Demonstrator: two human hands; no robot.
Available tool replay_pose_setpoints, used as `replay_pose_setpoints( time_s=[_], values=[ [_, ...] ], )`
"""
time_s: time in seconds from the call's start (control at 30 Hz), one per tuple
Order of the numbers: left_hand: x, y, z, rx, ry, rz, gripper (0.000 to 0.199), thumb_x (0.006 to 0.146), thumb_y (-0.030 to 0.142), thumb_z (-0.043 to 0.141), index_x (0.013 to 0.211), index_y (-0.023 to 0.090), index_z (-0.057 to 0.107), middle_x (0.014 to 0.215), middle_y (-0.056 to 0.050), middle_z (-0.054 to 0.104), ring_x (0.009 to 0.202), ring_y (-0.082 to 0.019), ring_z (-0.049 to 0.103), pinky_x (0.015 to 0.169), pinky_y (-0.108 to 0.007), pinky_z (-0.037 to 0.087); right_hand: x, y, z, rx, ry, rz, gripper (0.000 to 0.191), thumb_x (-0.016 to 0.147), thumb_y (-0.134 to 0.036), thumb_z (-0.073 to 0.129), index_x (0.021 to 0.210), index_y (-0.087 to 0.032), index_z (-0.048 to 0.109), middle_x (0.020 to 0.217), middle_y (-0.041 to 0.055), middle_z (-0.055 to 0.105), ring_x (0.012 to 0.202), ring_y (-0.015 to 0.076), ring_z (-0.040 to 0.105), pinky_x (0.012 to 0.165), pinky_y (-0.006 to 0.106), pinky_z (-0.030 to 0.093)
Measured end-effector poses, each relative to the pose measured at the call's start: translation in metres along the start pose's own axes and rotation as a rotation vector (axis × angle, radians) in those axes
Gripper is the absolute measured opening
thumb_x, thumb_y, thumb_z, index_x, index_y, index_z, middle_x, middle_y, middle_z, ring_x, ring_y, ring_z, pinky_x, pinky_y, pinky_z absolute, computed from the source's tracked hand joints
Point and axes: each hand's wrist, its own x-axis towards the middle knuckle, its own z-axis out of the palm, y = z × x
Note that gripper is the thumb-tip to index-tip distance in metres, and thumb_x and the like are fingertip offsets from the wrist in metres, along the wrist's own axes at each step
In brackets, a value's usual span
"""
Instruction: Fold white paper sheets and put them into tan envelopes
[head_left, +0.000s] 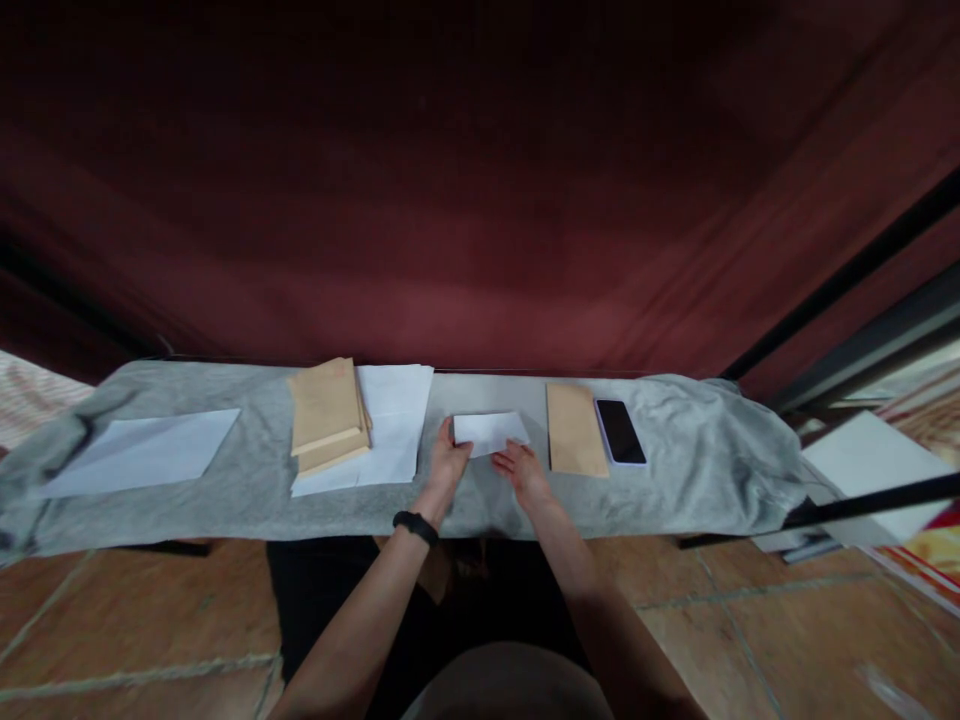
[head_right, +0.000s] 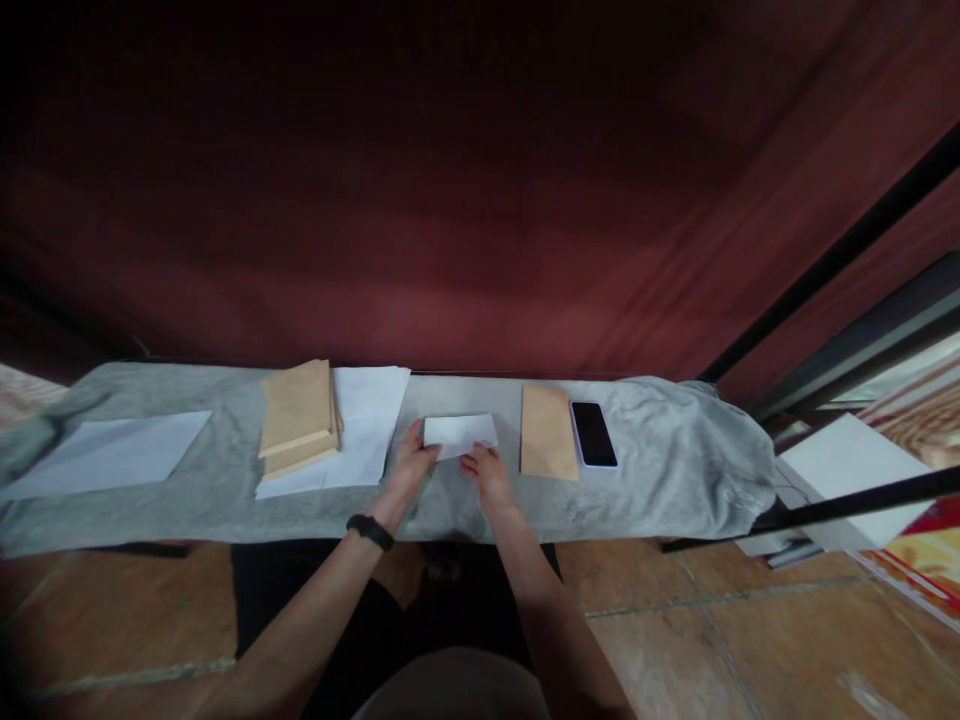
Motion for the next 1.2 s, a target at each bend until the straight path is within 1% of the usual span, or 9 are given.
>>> replay_pose_setpoints(
  time_s=[0.13,0.23,0.37,0.53,0.6,0.77,0.93,1.07,1.2],
  values=[
    [0.012,-0.003,-0.009,0.226,-0.028,0.019,0.065,0.072,0.001,0.058,0.135,0.015,0.06,0.114,-0.009,0.074,0.106,-0.026,0.071,0.101,-0.043,0.055,-0.006,0.011,-0.025,-0.17,0.065,-0.009,0.042,0.098,-0.041,0.04,0.121,-0.014,0.063,0.085,0.0098,0.074,0.08,0.0253,0.073,0.071,0.04,0.061],
    [0.012,-0.004,-0.009,0.38,-0.031,0.053,0.058,0.074,0.002,0.057,0.131,0.013,0.064,0.124,-0.013,0.069,0.112,-0.028,0.068,0.107,-0.045,0.051,-0.012,0.011,-0.033,-0.301,0.122,-0.072,0.048,0.097,-0.033,0.042,0.139,-0.015,0.055,0.121,0.0163,0.069,0.113,0.0285,0.065,0.097,0.046,0.054],
    [0.005,-0.003,-0.007,0.543,-0.043,0.101,0.052,0.079,0.002,0.053,0.129,0.009,0.064,0.128,-0.016,0.066,0.114,-0.027,0.067,0.109,-0.042,0.05,-0.019,0.009,-0.023,-0.768,-0.024,-0.378,0.048,0.101,-0.029,0.042,0.145,-0.016,0.054,0.156,0.0145,0.048,0.145,0.0281,0.04,0.121,0.049,0.031],
    [-0.011,0.009,-0.005,0.709,-0.013,0.176,0.043,0.093,0.011,0.046,0.135,0.007,0.059,0.148,-0.023,0.052,0.133,-0.035,0.055,0.116,-0.051,0.041,-0.022,0.014,-0.015,-1.31,-0.117,-0.571,0.053,0.106,-0.033,0.041,0.154,-0.011,0.043,0.16,0.0159,0.041,0.147,0.0289,0.039,0.121,0.051,0.027],
    [-0.018,0.012,0.003,0.754,-0.033,0.255,0.043,0.101,0.021,0.042,0.14,0.011,0.055,0.158,-0.02,0.042,0.146,-0.035,0.041,0.122,-0.052,0.033,-0.022,0.017,-0.015,-1.345,-0.119,-0.577,0.055,0.106,-0.033,0.04,0.155,-0.009,0.04,0.161,0.0168,0.038,0.148,0.0296,0.038,0.121,0.052,0.027],
    [-0.024,0.0,0.027,0.954,-0.321,0.486,0.049,0.106,0.036,0.033,0.149,0.019,0.049,0.16,-0.009,0.044,0.152,-0.024,0.032,0.126,-0.049,0.026,-0.022,0.019,-0.021,-1.365,-0.175,-0.616,0.051,0.103,-0.018,0.038,0.153,-0.01,0.044,0.16,0.0154,0.039,0.149,0.0294,0.038,0.12,0.052,0.028],
    [-0.016,-0.02,0.009,1.097,-0.248,0.535,0.058,0.106,0.042,0.028,0.156,0.014,0.038,0.163,-0.011,0.037,0.154,-0.024,0.028,0.127,-0.046,0.022,-0.02,0.013,-0.027,-1.327,-0.059,-0.534,0.048,0.106,-0.022,0.033,0.15,-0.01,0.049,0.156,0.0137,0.048,0.144,0.0264,0.045,0.12,0.048,0.03],
    [-0.01,-0.023,-0.005,1.153,-0.218,0.538,0.063,0.106,0.043,0.029,0.156,0.007,0.037,0.163,-0.017,0.035,0.154,-0.028,0.028,0.126,-0.047,0.024,-0.009,0.003,-0.014,-1.29,0.013,-0.465,0.047,0.106,-0.026,0.034,0.144,-0.008,0.056,0.149,0.0147,0.056,0.142,0.0288,0.047,0.121,0.05,0.027],
    [-0.007,-0.025,-0.006,1.167,-0.236,0.543,0.06,0.105,0.037,0.03,0.156,0.008,0.036,0.163,-0.016,0.035,0.154,-0.028,0.028,0.126,-0.047,0.025,0.01,0.004,0.01,-1.258,-0.093,-0.516,0.048,0.107,-0.029,0.033,0.148,-0.013,0.052,0.156,0.0112,0.049,0.144,0.0261,0.045,0.121,0.046,0.03]
  ],
)
